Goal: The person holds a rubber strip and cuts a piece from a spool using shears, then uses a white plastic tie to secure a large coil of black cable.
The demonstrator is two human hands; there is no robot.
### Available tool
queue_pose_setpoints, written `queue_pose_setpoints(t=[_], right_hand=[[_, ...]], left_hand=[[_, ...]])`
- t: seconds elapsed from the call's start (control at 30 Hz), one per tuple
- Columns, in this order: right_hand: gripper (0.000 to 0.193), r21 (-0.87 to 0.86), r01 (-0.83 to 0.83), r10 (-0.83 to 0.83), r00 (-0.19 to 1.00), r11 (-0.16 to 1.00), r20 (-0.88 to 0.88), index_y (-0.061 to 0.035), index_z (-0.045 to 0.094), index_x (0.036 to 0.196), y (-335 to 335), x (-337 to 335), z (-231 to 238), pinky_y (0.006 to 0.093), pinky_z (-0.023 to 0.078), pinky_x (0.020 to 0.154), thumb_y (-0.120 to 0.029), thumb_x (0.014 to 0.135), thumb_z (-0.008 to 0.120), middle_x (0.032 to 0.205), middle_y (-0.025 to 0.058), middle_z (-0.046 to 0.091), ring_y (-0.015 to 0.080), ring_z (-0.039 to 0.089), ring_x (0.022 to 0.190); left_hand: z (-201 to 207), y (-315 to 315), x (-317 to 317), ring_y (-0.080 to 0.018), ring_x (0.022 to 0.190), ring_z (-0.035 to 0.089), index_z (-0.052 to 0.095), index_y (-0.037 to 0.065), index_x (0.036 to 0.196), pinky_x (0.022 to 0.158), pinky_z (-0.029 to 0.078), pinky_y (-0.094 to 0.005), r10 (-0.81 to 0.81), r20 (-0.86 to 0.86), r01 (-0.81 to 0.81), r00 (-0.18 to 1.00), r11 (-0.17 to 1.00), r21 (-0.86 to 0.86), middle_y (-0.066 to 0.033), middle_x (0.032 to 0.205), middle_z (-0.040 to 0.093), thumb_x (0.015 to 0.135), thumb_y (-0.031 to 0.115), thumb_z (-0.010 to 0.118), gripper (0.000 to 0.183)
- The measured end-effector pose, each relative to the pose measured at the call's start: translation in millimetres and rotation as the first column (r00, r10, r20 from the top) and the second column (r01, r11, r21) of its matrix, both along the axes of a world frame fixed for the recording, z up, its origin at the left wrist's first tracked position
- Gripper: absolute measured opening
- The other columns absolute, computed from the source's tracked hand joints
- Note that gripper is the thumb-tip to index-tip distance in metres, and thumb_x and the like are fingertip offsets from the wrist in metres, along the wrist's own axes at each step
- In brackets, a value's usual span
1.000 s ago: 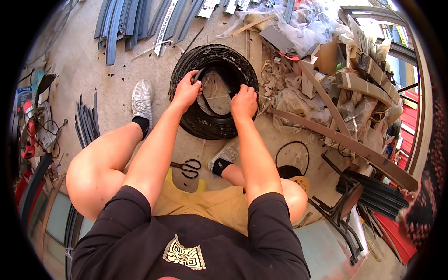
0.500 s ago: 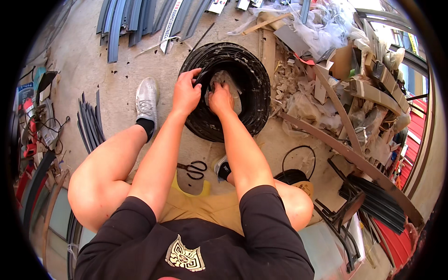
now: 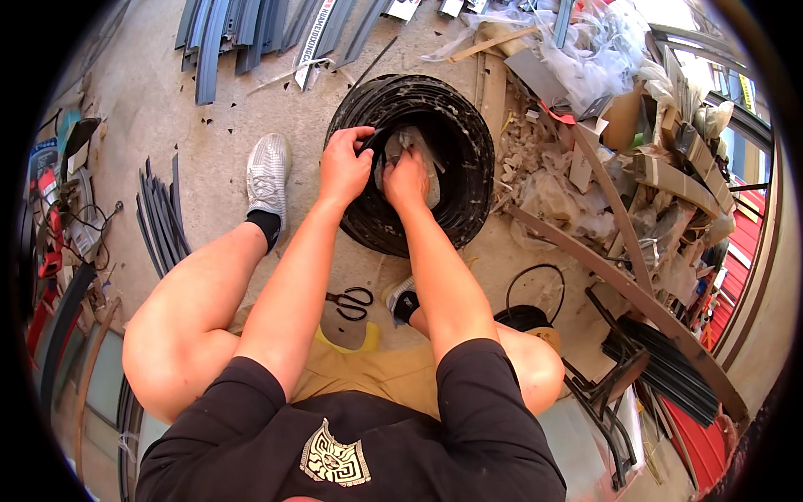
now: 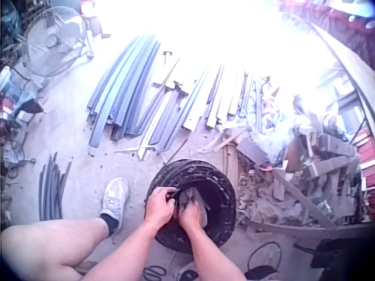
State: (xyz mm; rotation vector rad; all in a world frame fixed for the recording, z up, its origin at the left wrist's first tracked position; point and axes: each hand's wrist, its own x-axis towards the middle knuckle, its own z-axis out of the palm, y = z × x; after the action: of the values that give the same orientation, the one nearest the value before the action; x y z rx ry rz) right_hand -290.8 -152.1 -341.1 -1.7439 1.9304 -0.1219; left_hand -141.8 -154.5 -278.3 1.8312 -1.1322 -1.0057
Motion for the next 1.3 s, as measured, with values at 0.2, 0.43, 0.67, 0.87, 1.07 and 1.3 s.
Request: queue_pose_setpoints(t=[0.2, 0.43, 0.67, 0.87, 1.07, 1.3], right_hand=[[0.028, -0.219, 0.232, -0.156, 0.935, 0.948, 0.317, 0.0003, 0.080, 0.111, 14.0, -14.5, 21.5, 0.0480, 0.053, 0.105, -0.020, 0.093, 0.074, 0.123, 0.0168, 0.075, 0.0398, 0.067, 0.118], [0.025, 0.181, 0.641, -0.551, 0.443, 0.746, 0.707, -0.0009, 0.076, 0.113, 19.5, -26.4, 29.2, 0.0283, 0.054, 0.074, -0.021, 0.099, 0.078, 0.094, -0.0002, 0.073, 0.0099, 0.066, 0.080], [0.021, 0.595, 0.497, -0.747, 0.186, 0.632, 0.638, -0.0082, 0.070, 0.116, 34.4, -41.8, 46.2, 0.0285, 0.047, 0.064, -0.022, 0.101, 0.073, 0.074, -0.0059, 0.054, 0.0098, 0.054, 0.066], [0.025, 0.603, 0.478, -0.750, 0.211, 0.639, 0.628, -0.0079, 0.075, 0.117, 44.0, -56.7, 69.3, 0.0273, 0.046, 0.062, -0.030, 0.105, 0.072, 0.070, -0.0063, 0.054, 0.0077, 0.055, 0.064], [0.036, 0.544, 0.447, -0.673, 0.200, 0.710, 0.712, -0.0074, 0.075, 0.118, 41.8, -47.0, 106.0, 0.0248, 0.046, 0.068, -0.038, 0.116, 0.055, 0.073, -0.0060, 0.058, 0.0091, 0.062, 0.073], [0.050, 0.547, 0.397, -0.632, 0.116, 0.737, 0.766, -0.0050, 0.071, 0.125, 36.0, -9.0, 133.9, 0.0339, 0.053, 0.093, -0.046, 0.119, 0.044, 0.091, 0.0006, 0.068, 0.0161, 0.068, 0.097]], left_hand=[[-2.8, 0.4, 0.5, -0.0256, 0.098, 0.071, 0.076, 0.006, 0.122, 0.095, 0.058, -0.0386, 0.022, -0.054, -0.023, 0.998, 1.000, -0.006, -0.0109, 0.115, 0.072, 0.087, 0.002, 0.075, 0.036], [4.4, -3.6, -5.7, -0.0247, 0.099, 0.072, 0.076, 0.006, 0.124, 0.095, 0.058, -0.0385, 0.027, -0.060, -0.024, 0.998, 0.999, 0.044, -0.0104, 0.117, 0.072, 0.089, 0.003, 0.075, 0.036], [-7.3, -2.9, 2.8, -0.0239, 0.101, 0.073, 0.075, 0.005, 0.127, 0.096, 0.058, -0.0383, 0.004, -0.069, -0.001, 0.998, 0.999, 0.046, -0.0100, 0.120, 0.073, 0.089, 0.001, 0.075, 0.038], [-8.9, -6.6, 7.7, -0.0233, 0.098, 0.074, 0.075, 0.005, 0.128, 0.092, 0.060, -0.0371, -0.024, -0.030, 0.026, 0.999, 0.999, 0.047, -0.0133, 0.119, 0.074, 0.088, 0.003, 0.077, 0.041], [-6.2, -3.6, 20.4, -0.0288, 0.102, 0.073, 0.075, 0.007, 0.128, 0.093, 0.059, -0.0418, -0.224, 0.163, 0.197, 0.961, 0.966, 0.165, -0.0142, 0.112, 0.075, 0.083, 0.010, 0.084, 0.046], [1.5, 3.7, 22.5, -0.0319, 0.103, 0.073, 0.074, 0.008, 0.130, 0.093, 0.059, -0.0440, -0.243, 0.187, 0.205, 0.952, 0.958, 0.203, -0.0141, 0.108, 0.075, 0.081, 0.014, 0.087, 0.051]])
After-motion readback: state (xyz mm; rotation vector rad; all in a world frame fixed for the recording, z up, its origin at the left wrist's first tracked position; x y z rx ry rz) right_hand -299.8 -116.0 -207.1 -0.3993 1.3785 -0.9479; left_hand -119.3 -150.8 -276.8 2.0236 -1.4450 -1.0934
